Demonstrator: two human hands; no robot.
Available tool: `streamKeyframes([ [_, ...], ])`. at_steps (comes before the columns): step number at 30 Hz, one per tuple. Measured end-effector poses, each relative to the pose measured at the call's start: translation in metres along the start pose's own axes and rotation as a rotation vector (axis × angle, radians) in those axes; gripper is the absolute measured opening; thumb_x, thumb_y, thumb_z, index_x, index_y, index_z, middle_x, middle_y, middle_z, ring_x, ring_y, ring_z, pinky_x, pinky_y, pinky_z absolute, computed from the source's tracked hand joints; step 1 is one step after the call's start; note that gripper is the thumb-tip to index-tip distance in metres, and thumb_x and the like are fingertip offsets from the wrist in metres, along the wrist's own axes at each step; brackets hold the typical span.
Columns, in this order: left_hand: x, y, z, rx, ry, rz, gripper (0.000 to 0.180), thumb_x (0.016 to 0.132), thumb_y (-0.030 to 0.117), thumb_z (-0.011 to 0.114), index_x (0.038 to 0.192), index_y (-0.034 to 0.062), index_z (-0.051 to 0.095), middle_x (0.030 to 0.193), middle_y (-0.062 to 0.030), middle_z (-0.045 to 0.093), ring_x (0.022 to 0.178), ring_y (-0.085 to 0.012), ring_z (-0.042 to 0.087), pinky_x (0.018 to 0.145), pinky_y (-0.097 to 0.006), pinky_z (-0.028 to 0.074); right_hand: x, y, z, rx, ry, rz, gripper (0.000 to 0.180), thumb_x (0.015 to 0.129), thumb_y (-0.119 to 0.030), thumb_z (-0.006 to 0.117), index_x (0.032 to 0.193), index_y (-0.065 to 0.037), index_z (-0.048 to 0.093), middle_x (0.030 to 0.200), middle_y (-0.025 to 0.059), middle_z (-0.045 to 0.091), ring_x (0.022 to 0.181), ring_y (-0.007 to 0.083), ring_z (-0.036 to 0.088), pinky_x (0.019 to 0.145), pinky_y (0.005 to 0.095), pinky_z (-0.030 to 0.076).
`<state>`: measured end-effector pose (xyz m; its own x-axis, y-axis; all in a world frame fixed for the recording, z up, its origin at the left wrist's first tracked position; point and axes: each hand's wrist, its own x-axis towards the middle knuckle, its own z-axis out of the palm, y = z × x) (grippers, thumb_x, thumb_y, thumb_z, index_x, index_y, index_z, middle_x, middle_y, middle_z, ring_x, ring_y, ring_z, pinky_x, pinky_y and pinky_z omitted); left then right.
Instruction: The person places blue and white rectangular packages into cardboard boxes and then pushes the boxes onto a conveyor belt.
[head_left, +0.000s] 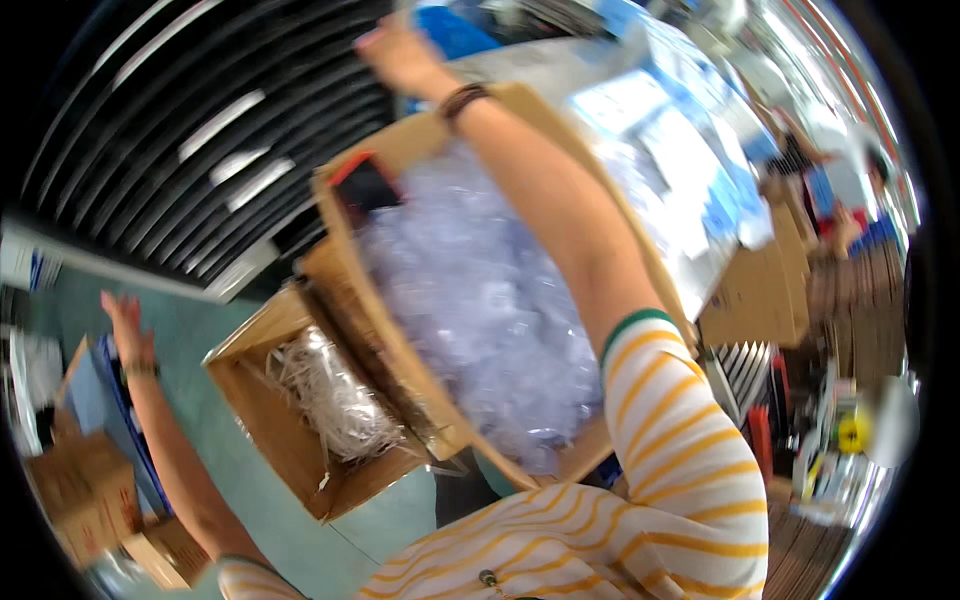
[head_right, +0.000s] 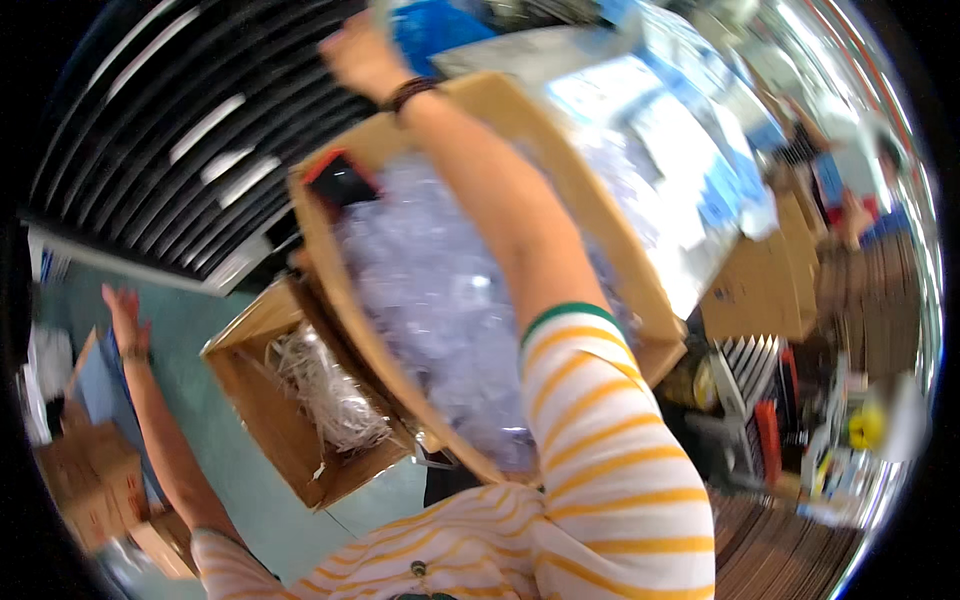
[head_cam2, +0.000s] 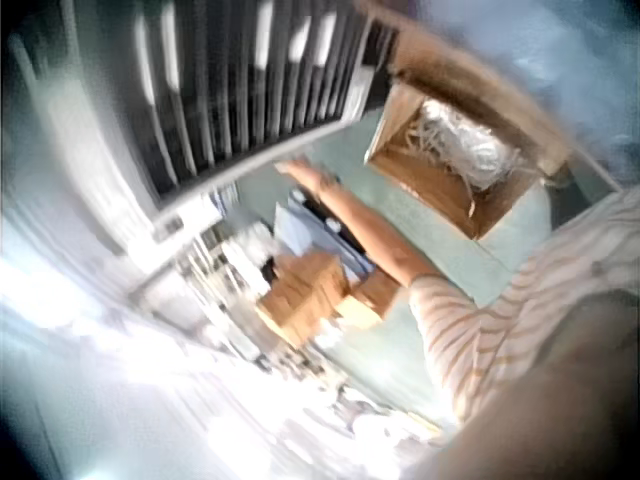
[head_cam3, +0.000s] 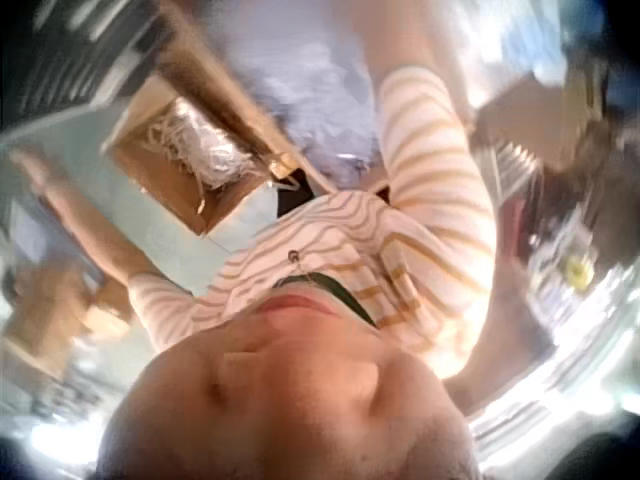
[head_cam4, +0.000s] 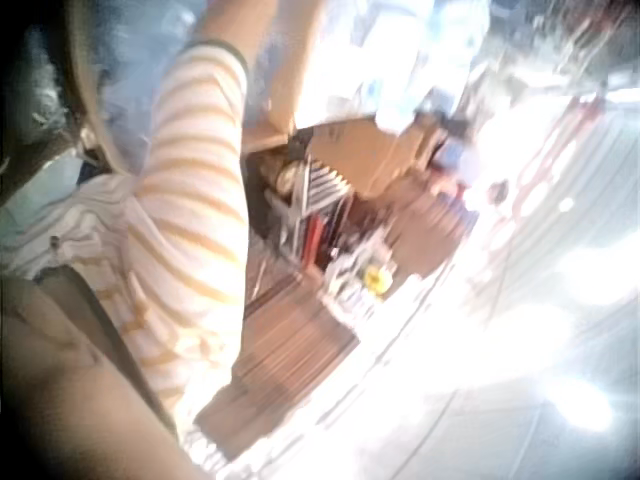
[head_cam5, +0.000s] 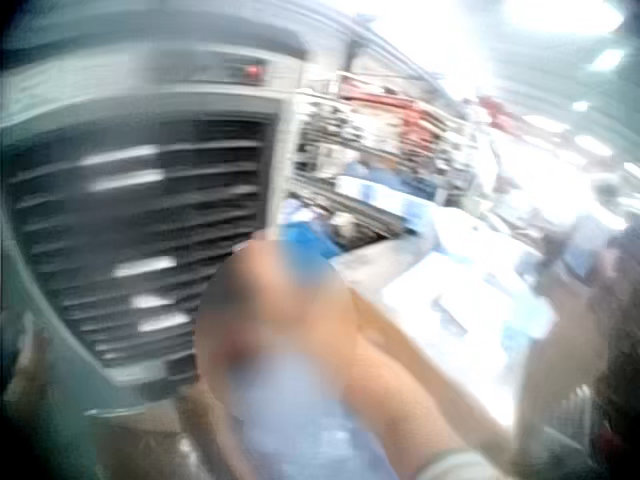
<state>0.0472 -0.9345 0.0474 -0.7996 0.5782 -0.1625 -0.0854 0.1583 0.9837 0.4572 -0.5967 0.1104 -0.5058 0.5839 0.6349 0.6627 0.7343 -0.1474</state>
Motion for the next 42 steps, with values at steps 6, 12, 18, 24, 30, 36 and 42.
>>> streamKeyframes([
  [6, -0.204, -0.014, 0.009, 0.268, -0.113, 0.031, 0.035, 0.090, 0.032, 0.052, 0.118, 0.0112, 0.051, 0.118, -0.0022, 0.053, 0.111, -0.0144, 0.046, 0.093, -0.036, 0.034, -0.111, -0.006, -0.173, 0.206, -0.361, -0.370, 0.036, 0.078, -0.039, 0.058, 0.100, -0.011, 0.063, 0.091, 0.0116, 0.060, 0.090, 0.0306, 0.058, 0.076, 0.0418, 0.047],
  [12, -0.485, 0.038, 0.156, 0.421, -0.025, 0.408, 0.019, 0.090, 0.020, 0.051, 0.096, 0.0043, 0.060, 0.096, -0.0046, 0.061, 0.089, -0.0113, 0.055, 0.077, -0.024, 0.042, -0.267, 0.103, -0.301, 0.491, 0.187, -0.399, 0.023, 0.076, -0.025, 0.063, 0.093, -0.009, 0.063, 0.089, 0.0103, 0.060, 0.084, 0.0292, 0.057, 0.077, 0.0377, 0.045],
  [18, -0.642, 0.069, 0.493, 0.668, -0.995, 0.966, 0.043, 0.069, 0.015, 0.073, 0.107, 0.0045, 0.056, 0.118, -0.0158, 0.052, 0.109, -0.0334, 0.048, 0.092, -0.040, 0.039, -0.541, 0.346, -0.424, 0.290, 0.535, 0.979, 0.037, 0.076, -0.006, 0.062, 0.111, 0.001, 0.052, 0.098, 0.0155, 0.059, 0.090, 0.0271, 0.058, 0.079, 0.0302, 0.046],
  [24, -0.638, -0.009, 0.716, 1.200, -1.015, 1.315, 0.116, 0.047, 0.040, 0.083, 0.141, 0.0185, 0.018, 0.146, -0.0184, 0.004, 0.135, -0.0370, 0.004, 0.101, -0.062, 0.014, -0.582, 0.500, -0.480, -0.316, 0.299, 1.334, 0.074, 0.070, -0.013, 0.066, 0.132, 0.001, 0.027, 0.132, 0.0269, 0.032, 0.114, 0.0419, 0.042, 0.094, 0.0416, 0.037],
  [30, -0.615, -0.050, 0.760, 1.261, -1.035, 1.165, 0.123, 0.045, 0.040, 0.084, 0.142, 0.0201, 0.010, 0.148, -0.0161, 0.000, 0.136, -0.0343, 0.001, 0.102, -0.062, 0.010, -0.585, 0.553, -0.518, -1.051, -0.438, 0.850, 0.071, 0.067, -0.021, 0.066, 0.130, -0.004, 0.038, 0.133, 0.0216, 0.038, 0.122, 0.0336, 0.037, 0.100, 0.0556, 0.024],
  [36, -0.604, -0.082, 0.787, 1.078, -0.918, 1.096, 0.114, 0.051, 0.031, 0.082, 0.140, 0.0075, 0.015, 0.127, -0.0129, 0.040, 0.124, -0.0261, 0.034, 0.103, -0.059, 0.012, -0.562, 0.613, -0.515, -0.595, -1.051, 1.102, 0.108, 0.049, -0.049, 0.079, 0.137, -0.013, 0.030, 0.115, 0.0122, 0.057, 0.104, 0.0295, 0.055, 0.094, 0.0677, 0.021],
  [42, -0.590, -0.090, 0.813, 0.917, -0.882, 1.079, 0.087, 0.063, 0.001, 0.067, 0.136, 0.0002, 0.020, 0.086, -0.0119, 0.055, 0.092, -0.0295, 0.052, 0.099, -0.050, 0.025, -0.569, 0.664, -0.473, -0.198, -0.973, 0.990, 0.093, 0.048, -0.033, 0.083, 0.127, -0.006, 0.041, 0.121, 0.0239, 0.048, 0.103, 0.0354, 0.054, 0.090, 0.0389, 0.043],
])
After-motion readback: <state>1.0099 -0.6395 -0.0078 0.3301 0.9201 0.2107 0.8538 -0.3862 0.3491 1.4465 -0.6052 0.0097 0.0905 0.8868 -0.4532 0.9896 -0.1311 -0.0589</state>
